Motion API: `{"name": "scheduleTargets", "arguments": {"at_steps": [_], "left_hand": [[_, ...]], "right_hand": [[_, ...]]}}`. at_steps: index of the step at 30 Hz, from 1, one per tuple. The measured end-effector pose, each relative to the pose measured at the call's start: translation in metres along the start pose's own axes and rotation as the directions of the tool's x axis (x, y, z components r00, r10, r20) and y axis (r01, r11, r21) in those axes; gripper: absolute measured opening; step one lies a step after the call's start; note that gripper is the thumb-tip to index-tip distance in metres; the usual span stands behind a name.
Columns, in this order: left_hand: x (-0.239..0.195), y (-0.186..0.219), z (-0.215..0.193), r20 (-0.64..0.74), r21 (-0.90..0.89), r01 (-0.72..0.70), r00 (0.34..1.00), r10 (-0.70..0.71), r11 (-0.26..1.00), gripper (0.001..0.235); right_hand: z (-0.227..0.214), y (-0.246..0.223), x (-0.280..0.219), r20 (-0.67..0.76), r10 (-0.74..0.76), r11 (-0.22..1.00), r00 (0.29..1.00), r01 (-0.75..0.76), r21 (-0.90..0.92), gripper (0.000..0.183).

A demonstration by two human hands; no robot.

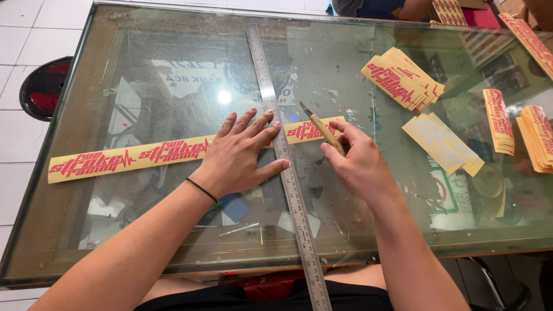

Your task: The person uses a ruler and a utility knife to cut long sticker strips into smaller pieces on a glass table. They measure, score, and separate the stickers, then stack the cut pieces on the table.

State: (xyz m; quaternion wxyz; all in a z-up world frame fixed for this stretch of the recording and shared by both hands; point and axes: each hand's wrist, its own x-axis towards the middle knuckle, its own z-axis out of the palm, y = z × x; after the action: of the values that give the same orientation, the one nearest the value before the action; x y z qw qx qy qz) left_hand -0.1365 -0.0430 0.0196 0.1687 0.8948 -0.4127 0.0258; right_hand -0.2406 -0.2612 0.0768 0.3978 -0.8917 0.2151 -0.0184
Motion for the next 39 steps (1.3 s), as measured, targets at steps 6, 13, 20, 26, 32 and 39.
{"name": "scheduleTargets", "arguments": {"at_steps": [6, 13, 20, 26, 32, 39], "left_hand": [[0.000, -0.001, 0.002, -0.011, 0.004, 0.000, 1.000, 0.000, 1.000, 0.078], [0.000, -0.003, 0.003, -0.010, 0.000, -0.009, 1.000, 0.009, 1.000, 0.078], [0.000, -0.005, 0.004, -0.013, 0.003, -0.021, 1.000, 0.021, 1.000, 0.076], [0.000, -0.005, 0.006, -0.049, 0.000, -0.024, 0.999, 0.024, 1.000, 0.075], [0.000, -0.005, 0.006, -0.056, 0.008, -0.026, 0.998, 0.026, 1.000, 0.075], [0.001, -0.006, 0.009, -0.058, 0.019, -0.023, 0.998, 0.024, 1.000, 0.075]], "right_hand": [[0.017, -0.017, -0.023, -0.035, -0.168, 0.986, 0.985, 0.167, -0.023, 0.038], [0.051, -0.001, -0.017, -0.085, -0.163, 0.956, 0.983, 0.136, -0.259, 0.041], [0.050, -0.019, -0.020, -0.012, -0.184, 0.945, 0.983, 0.173, -0.278, 0.046], [0.058, -0.011, -0.013, -0.028, -0.222, 0.922, 0.975, 0.200, -0.331, 0.040], [0.060, -0.007, -0.009, -0.021, -0.241, 0.908, 0.970, 0.217, -0.359, 0.038], [0.064, -0.008, -0.007, -0.017, -0.284, 0.915, 0.959, 0.266, -0.303, 0.033]]}}
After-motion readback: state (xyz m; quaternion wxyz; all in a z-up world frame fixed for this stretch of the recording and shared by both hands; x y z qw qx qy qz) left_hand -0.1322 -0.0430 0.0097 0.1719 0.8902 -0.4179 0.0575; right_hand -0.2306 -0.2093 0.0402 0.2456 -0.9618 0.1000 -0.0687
